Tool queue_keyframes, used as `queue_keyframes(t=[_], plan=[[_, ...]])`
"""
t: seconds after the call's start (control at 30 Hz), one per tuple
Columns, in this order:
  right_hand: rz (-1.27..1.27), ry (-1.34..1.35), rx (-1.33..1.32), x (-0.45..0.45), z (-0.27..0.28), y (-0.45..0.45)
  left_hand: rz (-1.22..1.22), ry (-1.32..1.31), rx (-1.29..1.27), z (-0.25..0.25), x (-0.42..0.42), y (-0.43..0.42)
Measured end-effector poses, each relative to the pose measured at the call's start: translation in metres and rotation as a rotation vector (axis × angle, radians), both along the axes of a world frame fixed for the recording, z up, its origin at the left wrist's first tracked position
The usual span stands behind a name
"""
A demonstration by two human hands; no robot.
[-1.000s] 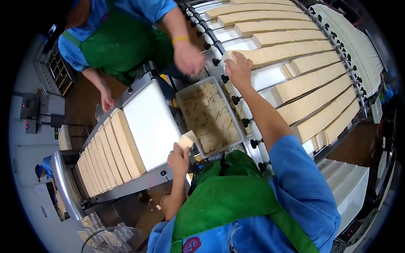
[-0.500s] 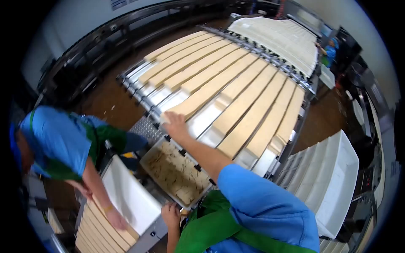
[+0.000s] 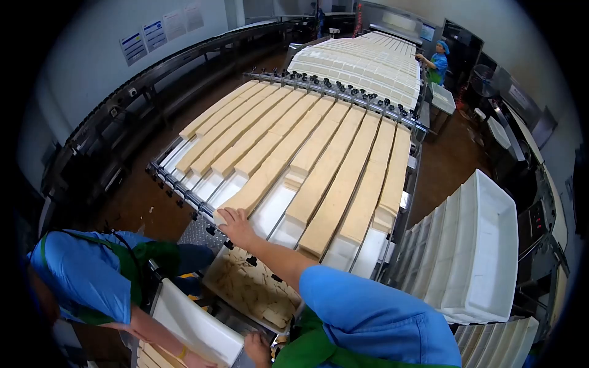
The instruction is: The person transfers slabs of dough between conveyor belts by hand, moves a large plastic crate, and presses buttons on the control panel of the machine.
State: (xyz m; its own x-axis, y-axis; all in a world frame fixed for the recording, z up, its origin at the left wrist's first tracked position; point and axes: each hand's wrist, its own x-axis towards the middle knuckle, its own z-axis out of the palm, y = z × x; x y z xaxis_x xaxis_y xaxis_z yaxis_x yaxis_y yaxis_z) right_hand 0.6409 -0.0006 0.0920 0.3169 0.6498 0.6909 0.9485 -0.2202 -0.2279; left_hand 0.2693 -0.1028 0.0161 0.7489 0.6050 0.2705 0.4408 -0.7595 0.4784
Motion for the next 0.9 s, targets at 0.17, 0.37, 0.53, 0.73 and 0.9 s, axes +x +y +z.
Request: queue_keyframes(t=[0.17, 0.37, 0.53, 0.73, 0.9], plan=[[-0.025, 0.026, -0.016, -0.001, -0.003, 0.003, -0.005, 0.002, 0.009, 0.01, 0.004, -0.001], [-0.067, 0.07, -0.039, -0.003, -0.004, 0.005, 0.022, 0.047, 0.002, -0.005, -0.003, 0.003], [-0.101, 0.252, 0.073, 0.018, -0.042, 0.019, 0.011, 0.033, 0.05, -0.018, 0.002, 0.001], [-0.124, 0.313, 0.084, 0.039, -0.049, 0.018, 0.028, 0.11, -0.009, -0.014, 0.007, -0.001], [-0.143, -0.014, -0.103, 0.033, -0.033, 0.009, 0.044, 0.058, -0.016, -0.022, 0.008, -0.001]])
